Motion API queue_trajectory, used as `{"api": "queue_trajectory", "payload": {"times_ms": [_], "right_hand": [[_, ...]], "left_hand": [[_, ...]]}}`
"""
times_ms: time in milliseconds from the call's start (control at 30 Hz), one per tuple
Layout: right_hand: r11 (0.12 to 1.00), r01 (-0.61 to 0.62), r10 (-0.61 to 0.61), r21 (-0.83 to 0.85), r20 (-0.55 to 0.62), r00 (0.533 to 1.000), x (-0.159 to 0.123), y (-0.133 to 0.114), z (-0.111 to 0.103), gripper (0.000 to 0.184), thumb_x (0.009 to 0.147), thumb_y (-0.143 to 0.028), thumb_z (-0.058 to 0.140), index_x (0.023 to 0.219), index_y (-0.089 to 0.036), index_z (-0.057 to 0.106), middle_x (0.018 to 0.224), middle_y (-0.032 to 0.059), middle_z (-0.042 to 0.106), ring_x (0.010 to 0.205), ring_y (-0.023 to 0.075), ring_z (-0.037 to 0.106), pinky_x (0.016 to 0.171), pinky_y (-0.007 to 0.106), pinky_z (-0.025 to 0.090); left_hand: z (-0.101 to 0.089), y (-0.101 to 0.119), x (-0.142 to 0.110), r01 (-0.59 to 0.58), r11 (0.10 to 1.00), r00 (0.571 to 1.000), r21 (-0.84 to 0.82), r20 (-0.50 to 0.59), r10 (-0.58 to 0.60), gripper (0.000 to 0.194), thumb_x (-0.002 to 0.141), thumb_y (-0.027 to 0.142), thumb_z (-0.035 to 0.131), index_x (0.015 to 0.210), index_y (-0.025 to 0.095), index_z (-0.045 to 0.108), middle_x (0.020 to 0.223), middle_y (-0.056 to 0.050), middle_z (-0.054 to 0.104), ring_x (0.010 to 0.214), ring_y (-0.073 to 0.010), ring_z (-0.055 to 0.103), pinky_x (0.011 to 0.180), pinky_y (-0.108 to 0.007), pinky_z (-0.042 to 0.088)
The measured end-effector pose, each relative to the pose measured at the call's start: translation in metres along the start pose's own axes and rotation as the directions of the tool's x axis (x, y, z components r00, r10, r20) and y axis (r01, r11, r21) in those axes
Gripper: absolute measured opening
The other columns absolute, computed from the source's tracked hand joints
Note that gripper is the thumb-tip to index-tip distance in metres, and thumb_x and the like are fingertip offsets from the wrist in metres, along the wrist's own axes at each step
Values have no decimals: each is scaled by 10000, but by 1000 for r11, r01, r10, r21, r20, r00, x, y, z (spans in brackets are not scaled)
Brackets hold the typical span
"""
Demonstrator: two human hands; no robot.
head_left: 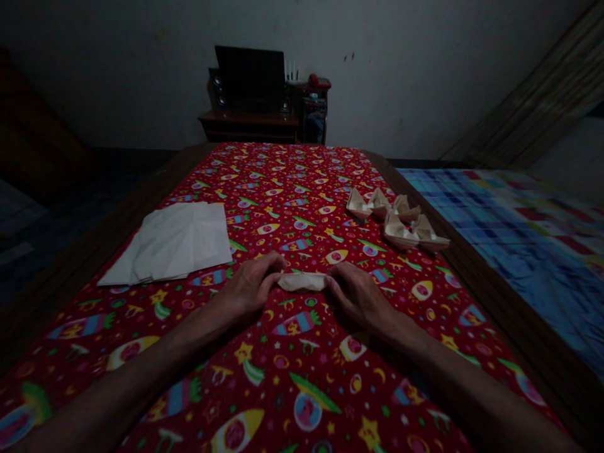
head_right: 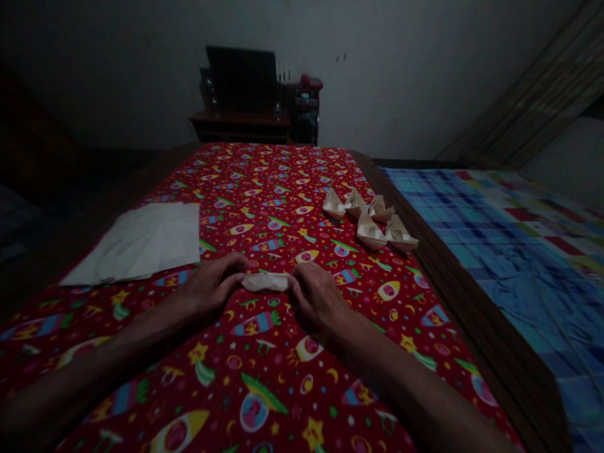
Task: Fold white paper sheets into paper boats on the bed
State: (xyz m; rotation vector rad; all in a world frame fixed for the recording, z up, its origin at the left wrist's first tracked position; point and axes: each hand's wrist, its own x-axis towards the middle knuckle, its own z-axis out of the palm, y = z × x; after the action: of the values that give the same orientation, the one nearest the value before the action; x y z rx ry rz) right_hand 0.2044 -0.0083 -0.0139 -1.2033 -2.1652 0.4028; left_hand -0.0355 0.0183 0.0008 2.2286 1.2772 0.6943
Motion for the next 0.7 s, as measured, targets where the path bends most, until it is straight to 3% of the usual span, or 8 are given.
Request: {"api": "queue_trajectory", "payload": {"times_ms": [100,200,367,433,533,600,700], "right_hand": [[999,-30,30,-15,20,999,1,-2,1,128,889,-197,449,774,-174,502,713,22,552,623,121,499,559,225,368],[997,-58,61,-52,59,996,2,-3,1,125,880,-198,461,766,-175,507,701,15,555,604,118,492,549,224,356],[990,-74,88,-124,117,989,8,-4,-1,96,858,-173,483,768,-172,514,683,8,556,587,118,488,548,228,347],[990,-62,79,-124,135,988,10,-3,-2,90,857,-168,484,772,-172,515,681,7,559,583,116,487,550,227,349],[994,-39,54,-104,144,988,11,-3,-3,103,866,-178,478,767,-173,506,677,4,554,575,110,474,548,223,346],[994,-37,52,-107,141,989,10,-3,-3,124,872,-189,475,751,-173,495,657,-5,534,558,104,452,537,221,332],[992,-32,48,-121,132,990,9,-2,-2,143,878,-191,474,736,-173,489,631,-21,502,545,96,428,526,217,312]], "left_hand": [[-1,1,1,46,998,997,-32,61,-44,199,805,186,457,992,191,522,726,25,613,665,-145,592,615,-240,450],[3,-2,0,50,997,997,52,58,-53,197,814,159,459,995,192,529,748,14,609,696,-156,594,658,-264,467],[14,-1,-4,-179,953,977,243,-74,202,275,860,124,467,1118,191,535,1038,-80,612,981,-221,561,847,-379,471],[14,4,-6,-318,897,940,307,-19,340,337,884,137,466,1209,218,503,1210,-90,563,1140,-241,487,934,-427,435],[14,13,-11,-508,801,861,317,177,476,427,907,130,426,1322,230,415,1385,-67,457,1327,-238,319,1065,-471,324],[17,16,-15,-531,794,844,296,272,463,534,882,56,379,1390,210,317,1440,-71,390,1374,-216,245,1107,-467,271],[23,14,-21,-474,835,869,280,304,391,701,785,-34,345,1435,194,214,1492,-71,292,1393,-180,193,1124,-419,263]]}}
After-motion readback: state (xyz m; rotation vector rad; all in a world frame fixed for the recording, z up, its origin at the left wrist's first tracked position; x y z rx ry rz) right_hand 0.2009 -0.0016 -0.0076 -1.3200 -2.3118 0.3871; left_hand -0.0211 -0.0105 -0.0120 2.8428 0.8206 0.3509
